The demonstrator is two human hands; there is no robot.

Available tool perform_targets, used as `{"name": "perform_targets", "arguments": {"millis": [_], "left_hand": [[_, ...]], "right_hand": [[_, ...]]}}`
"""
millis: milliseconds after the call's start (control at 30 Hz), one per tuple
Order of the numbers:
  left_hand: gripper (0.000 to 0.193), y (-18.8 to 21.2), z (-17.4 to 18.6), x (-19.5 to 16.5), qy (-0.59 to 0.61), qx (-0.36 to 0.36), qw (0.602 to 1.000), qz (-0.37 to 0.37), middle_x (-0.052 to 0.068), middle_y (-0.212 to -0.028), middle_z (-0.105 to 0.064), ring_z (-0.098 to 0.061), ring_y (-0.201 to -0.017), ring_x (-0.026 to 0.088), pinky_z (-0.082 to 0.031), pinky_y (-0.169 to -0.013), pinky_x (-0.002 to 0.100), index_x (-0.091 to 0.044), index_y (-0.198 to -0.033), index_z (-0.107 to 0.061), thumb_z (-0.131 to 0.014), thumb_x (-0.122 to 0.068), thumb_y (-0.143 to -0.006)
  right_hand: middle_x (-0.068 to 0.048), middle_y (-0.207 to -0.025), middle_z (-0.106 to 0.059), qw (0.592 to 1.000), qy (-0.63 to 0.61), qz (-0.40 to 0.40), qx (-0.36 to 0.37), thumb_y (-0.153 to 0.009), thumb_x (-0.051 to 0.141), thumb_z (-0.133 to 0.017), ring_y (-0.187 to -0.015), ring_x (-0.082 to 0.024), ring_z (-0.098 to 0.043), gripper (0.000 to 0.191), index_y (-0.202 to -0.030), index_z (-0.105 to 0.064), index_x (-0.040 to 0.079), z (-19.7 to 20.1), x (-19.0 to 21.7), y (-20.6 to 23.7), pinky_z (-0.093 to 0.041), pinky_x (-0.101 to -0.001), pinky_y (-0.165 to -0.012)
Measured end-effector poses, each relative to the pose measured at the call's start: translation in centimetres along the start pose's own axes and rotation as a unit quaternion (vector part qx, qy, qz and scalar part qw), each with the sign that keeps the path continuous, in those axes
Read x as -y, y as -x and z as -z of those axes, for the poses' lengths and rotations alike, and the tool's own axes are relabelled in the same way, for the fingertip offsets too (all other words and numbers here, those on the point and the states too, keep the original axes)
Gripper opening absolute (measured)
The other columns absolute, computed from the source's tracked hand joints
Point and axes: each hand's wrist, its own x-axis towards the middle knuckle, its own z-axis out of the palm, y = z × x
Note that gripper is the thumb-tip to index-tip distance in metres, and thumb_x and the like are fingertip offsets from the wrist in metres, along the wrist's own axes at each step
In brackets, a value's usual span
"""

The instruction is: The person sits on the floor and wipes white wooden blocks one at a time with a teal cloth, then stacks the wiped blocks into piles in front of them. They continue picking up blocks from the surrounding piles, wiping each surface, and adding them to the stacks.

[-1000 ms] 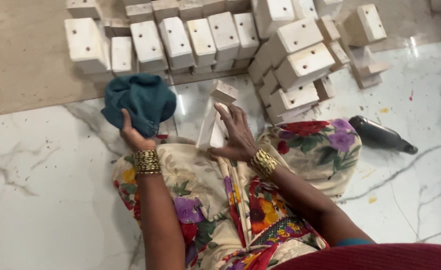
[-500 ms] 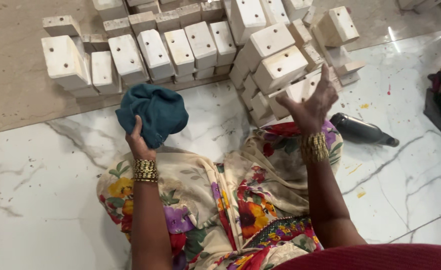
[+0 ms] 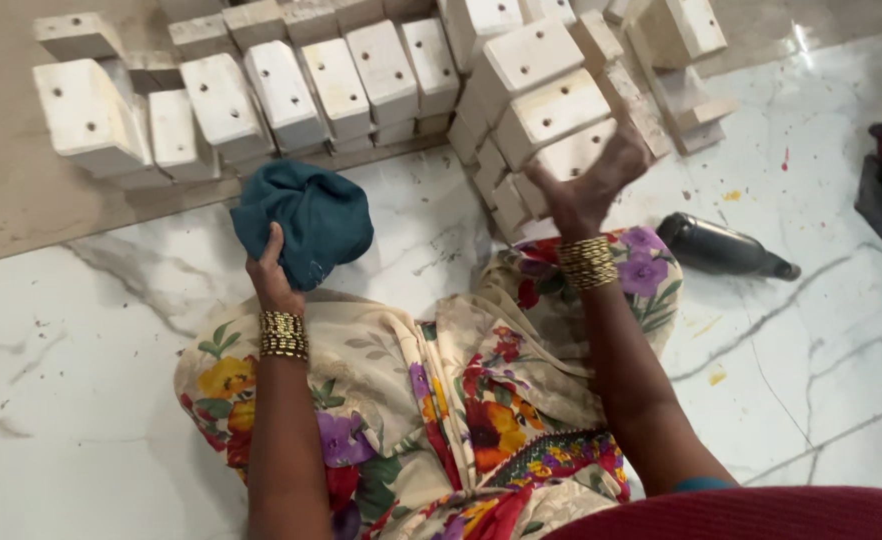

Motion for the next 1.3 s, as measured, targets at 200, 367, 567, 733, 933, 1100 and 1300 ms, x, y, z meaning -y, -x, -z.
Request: {"name": "perform_targets", "arguments": {"millis": [200,367,567,733,933,1100,1300], "left_hand": [[0.052,-0.1,-0.6,0.8,-0.032,0.000,0.999,0.000,0.010,-0.135,-0.064,-0.065,-0.118,0.025,-0.057,-0.099,0.037,0.001,-0.140,-0.056,-0.074,-0.015,-0.094],[0.048,0.2,-0.3,0.4,-0.034,-0.024,0.999,0.000,0.010,-0.130,-0.066,-0.067,-0.113,0.024,-0.058,-0.095,0.036,0.001,-0.137,-0.059,-0.074,-0.014,-0.094],[0.048,0.1,-0.8,0.6,-0.044,-0.012,0.999,0.014,0.009,-0.129,-0.067,-0.068,-0.113,0.024,-0.058,-0.095,0.037,0.001,-0.137,-0.059,-0.074,-0.014,-0.093],[0.050,0.0,-0.3,0.6,-0.029,-0.007,1.000,0.000,0.010,-0.132,-0.066,-0.066,-0.117,0.024,-0.057,-0.098,0.037,0.001,-0.138,-0.058,-0.074,-0.014,-0.094],[0.052,0.7,-1.1,0.2,-0.045,-0.012,0.998,0.034,0.009,-0.131,-0.067,-0.068,-0.114,0.025,-0.058,-0.095,0.038,-0.002,-0.137,-0.057,-0.074,-0.017,-0.091],[0.048,1.1,-1.4,0.0,-0.067,0.020,0.997,0.011,0.009,-0.125,-0.069,-0.068,-0.109,0.022,-0.057,-0.090,0.035,0.001,-0.131,-0.063,-0.078,-0.019,-0.090],[0.048,2.6,-1.3,3.2,-0.212,0.117,0.965,0.100,0.011,-0.112,-0.071,-0.068,-0.097,0.022,-0.057,-0.084,0.036,0.003,-0.123,-0.069,-0.077,-0.033,-0.093]], "right_hand": [[-0.015,-0.171,-0.013,0.998,-0.054,0.036,-0.024,-0.081,0.056,-0.095,-0.161,-0.033,-0.011,0.132,-0.170,-0.009,0.010,0.3,-1.2,1.7,-0.013,-0.0483,-0.136],[-0.023,-0.173,0.003,0.987,-0.132,-0.081,-0.041,-0.065,0.056,-0.098,-0.163,-0.039,-0.001,0.155,-0.165,0.008,0.004,-1.4,-0.9,6.7,-0.009,-0.0497,-0.135],[-0.031,-0.169,0.009,0.993,-0.052,-0.106,-0.008,-0.066,0.032,-0.103,-0.159,-0.045,0.004,0.154,-0.163,0.013,0.002,-4.8,-1.0,8.6,-0.008,-0.0502,-0.132],[-0.030,-0.172,0.004,0.983,-0.110,-0.144,0.006,-0.071,0.026,-0.098,-0.162,-0.045,-0.004,0.144,-0.166,0.008,0.005,-4.8,-1.6,8.5,-0.015,-0.0518,-0.134],[-0.032,-0.171,0.004,0.992,-0.086,-0.092,0.011,-0.077,0.031,-0.095,-0.160,-0.047,-0.001,0.140,-0.165,0.010,0.004,-4.1,-1.8,7.8,-0.012,-0.0566,-0.131],[-0.021,-0.178,-0.003,0.995,0.043,0.069,-0.051,-0.092,0.039,-0.084,-0.163,-0.037,-0.011,0.115,-0.170,-0.004,0.011,-1.0,2.4,9.8,-0.019,-0.0510,-0.134],[-0.032,-0.163,0.006,0.859,-0.284,0.164,0.392,-0.074,0.046,-0.089,-0.152,-0.051,-0.002,0.124,-0.162,-0.010,0.009,-3.2,10.4,11.7,-0.021,-0.0599,-0.119]]}}
